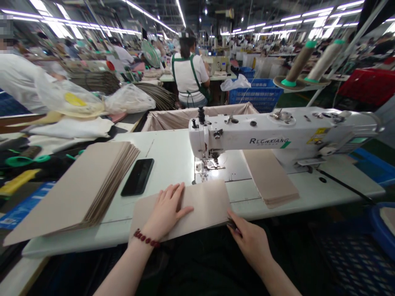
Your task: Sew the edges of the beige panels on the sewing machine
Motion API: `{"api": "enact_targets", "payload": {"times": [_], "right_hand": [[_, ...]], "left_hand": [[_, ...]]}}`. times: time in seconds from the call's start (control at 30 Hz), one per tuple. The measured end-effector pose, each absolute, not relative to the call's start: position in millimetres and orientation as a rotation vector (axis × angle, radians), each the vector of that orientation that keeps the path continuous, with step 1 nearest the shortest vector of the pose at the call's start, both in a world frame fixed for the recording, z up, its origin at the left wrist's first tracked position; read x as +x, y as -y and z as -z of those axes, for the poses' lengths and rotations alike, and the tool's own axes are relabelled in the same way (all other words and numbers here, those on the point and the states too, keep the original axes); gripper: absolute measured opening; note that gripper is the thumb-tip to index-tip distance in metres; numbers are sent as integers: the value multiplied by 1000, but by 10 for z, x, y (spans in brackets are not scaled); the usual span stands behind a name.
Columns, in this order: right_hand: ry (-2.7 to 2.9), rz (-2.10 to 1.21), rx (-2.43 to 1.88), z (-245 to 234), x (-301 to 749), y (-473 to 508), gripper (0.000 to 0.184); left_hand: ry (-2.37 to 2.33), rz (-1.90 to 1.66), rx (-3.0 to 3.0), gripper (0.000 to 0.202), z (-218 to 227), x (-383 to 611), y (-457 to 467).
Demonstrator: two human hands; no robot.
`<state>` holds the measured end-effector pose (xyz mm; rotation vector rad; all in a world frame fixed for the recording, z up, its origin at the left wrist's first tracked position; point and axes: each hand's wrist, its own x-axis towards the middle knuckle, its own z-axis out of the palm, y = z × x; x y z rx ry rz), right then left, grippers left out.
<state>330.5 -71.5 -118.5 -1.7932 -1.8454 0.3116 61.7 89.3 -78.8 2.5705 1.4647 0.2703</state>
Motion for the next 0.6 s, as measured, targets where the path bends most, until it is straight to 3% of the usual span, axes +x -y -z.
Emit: {"api": "enact_targets", "payload": {"times": [0.1, 0.27, 0.4, 0.53, 0.6], "right_hand": [[2020, -109, -1711, 1243, 3337, 652, 49], [2025, 98, -1540, 1377, 3444, 692, 42], [2031, 56, -1449, 1369, 3506, 786, 34], [2206, -198, -1489, 1214, 3617, 877, 18], [2173, -194, -1554, 1108, 3756, 885, 20]], "left_hand": [[-1476, -277, 2509, 76, 708, 600, -901], [-1424, -198, 2388, 27, 538, 563, -704], [-1502, -198, 2245, 27, 172, 260, -595], [-1937, -479, 2171, 34, -426, -494, -952], [-2183, -522, 2101, 39, -654, -958, -1299]]}}
